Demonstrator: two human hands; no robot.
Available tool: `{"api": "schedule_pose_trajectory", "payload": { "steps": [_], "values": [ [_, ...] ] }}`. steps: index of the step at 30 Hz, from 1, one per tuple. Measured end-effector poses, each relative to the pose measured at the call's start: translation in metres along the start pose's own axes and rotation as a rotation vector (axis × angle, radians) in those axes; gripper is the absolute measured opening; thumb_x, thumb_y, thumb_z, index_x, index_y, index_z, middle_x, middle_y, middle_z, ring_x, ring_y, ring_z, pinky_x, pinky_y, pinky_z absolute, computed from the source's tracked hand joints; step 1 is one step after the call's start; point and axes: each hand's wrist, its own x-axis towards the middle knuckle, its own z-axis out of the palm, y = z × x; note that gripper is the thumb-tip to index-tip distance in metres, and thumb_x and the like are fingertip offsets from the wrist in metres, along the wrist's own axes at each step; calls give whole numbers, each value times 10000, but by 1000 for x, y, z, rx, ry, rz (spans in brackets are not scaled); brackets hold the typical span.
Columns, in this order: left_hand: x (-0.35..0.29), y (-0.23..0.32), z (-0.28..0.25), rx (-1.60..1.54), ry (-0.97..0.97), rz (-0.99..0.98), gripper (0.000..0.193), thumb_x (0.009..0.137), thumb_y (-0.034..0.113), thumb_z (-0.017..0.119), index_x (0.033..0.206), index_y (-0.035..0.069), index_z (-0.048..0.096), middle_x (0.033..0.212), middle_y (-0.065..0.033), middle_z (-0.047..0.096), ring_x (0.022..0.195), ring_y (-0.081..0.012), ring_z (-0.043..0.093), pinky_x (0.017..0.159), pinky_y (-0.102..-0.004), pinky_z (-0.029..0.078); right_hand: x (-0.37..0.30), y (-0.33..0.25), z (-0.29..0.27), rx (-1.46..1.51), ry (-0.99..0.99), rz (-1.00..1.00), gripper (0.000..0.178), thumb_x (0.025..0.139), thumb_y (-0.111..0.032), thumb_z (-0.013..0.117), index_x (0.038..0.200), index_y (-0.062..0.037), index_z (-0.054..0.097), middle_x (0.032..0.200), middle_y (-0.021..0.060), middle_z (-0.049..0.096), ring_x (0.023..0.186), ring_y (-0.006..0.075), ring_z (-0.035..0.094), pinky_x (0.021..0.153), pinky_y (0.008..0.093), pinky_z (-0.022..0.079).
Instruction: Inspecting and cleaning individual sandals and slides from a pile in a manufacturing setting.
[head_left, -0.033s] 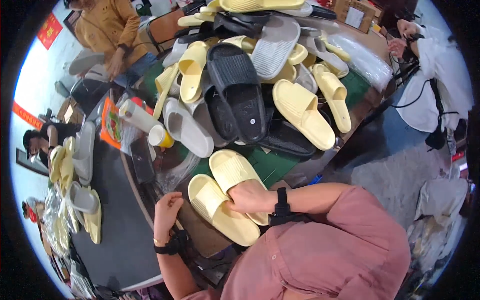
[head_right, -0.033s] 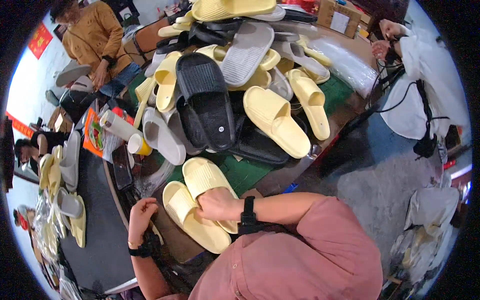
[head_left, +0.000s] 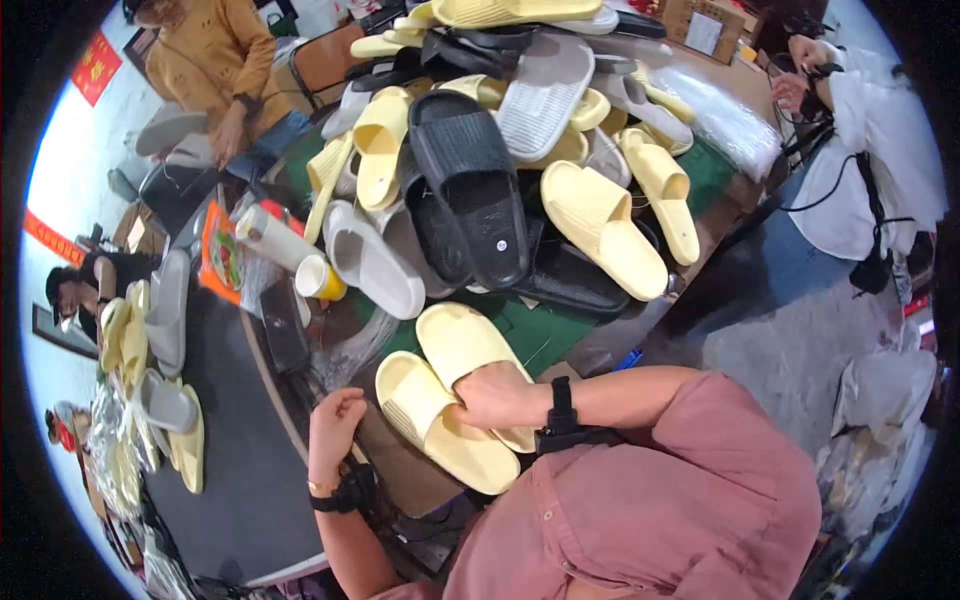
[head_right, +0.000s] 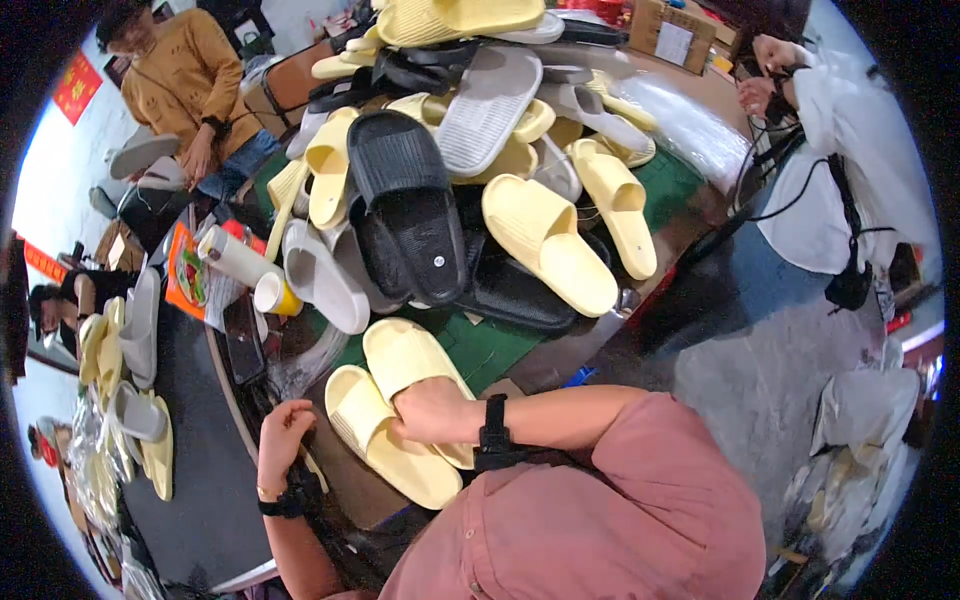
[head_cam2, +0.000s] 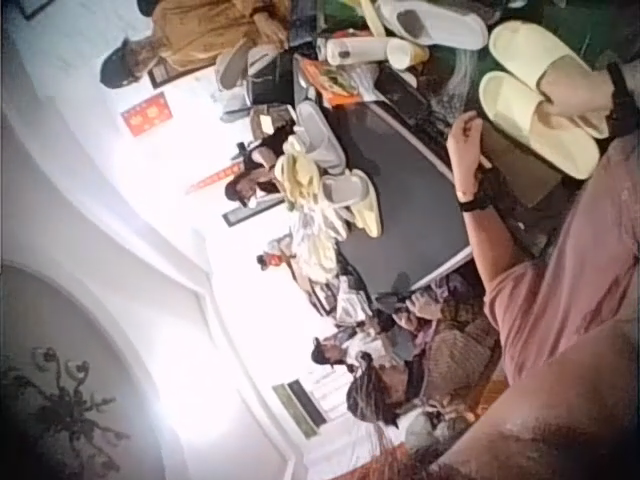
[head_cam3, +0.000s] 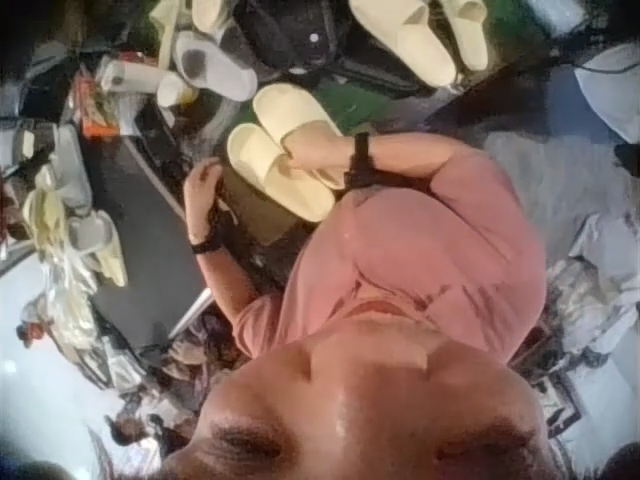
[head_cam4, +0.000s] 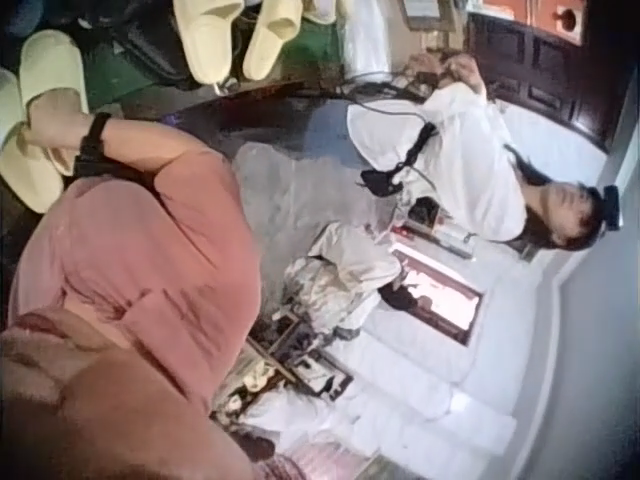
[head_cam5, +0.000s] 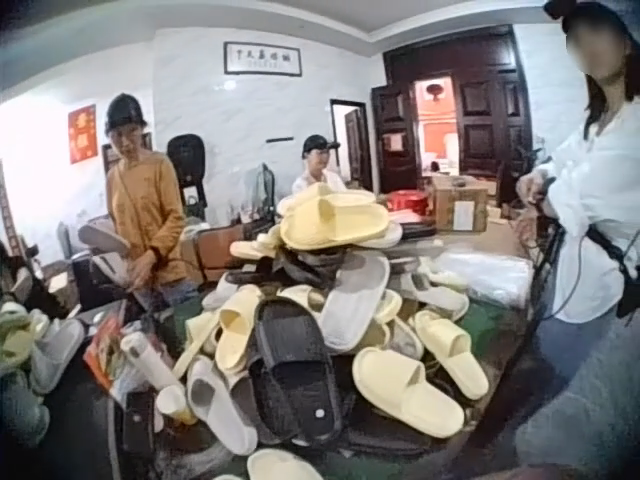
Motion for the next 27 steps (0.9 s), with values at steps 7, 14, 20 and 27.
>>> {"api": "schedule_pose_trajectory", "payload": {
  "steps": [7,14,20,27],
  "values": [
    [-2,2,-3,51,48,57,232,846,57,664,1058,-35,680,836,-68,691,754,-107,612,701,-269,491,-32,-11,-35,97,202,-125,297,783,-277,583,672,-10,652,626,200,628,608,357,657,577,457,533],
    [1,-6,-4,-34,-2,-45,226,860,45,652,1071,-34,668,831,-39,665,748,-98,594,700,-261,487,-83,30,-132,48,709,-223,239,801,-279,626,877,-58,676,678,184,616,616,373,628,550,422,507],
    [0,-12,-2,-67,8,-30,233,868,54,651,1083,-34,669,837,-19,658,749,-80,584,694,-244,486,-85,119,-221,-183,921,156,247,778,-266,633,826,-29,685,748,225,642,713,401,642,640,457,517],
    [-1,-10,-1,20,29,-7,218,874,85,665,1059,-30,673,816,-24,669,748,-88,607,689,-251,494,-44,195,-278,-400,796,369,280,813,-298,632,856,-23,661,798,223,662,769,397,652,692,483,514]
  ]
}}
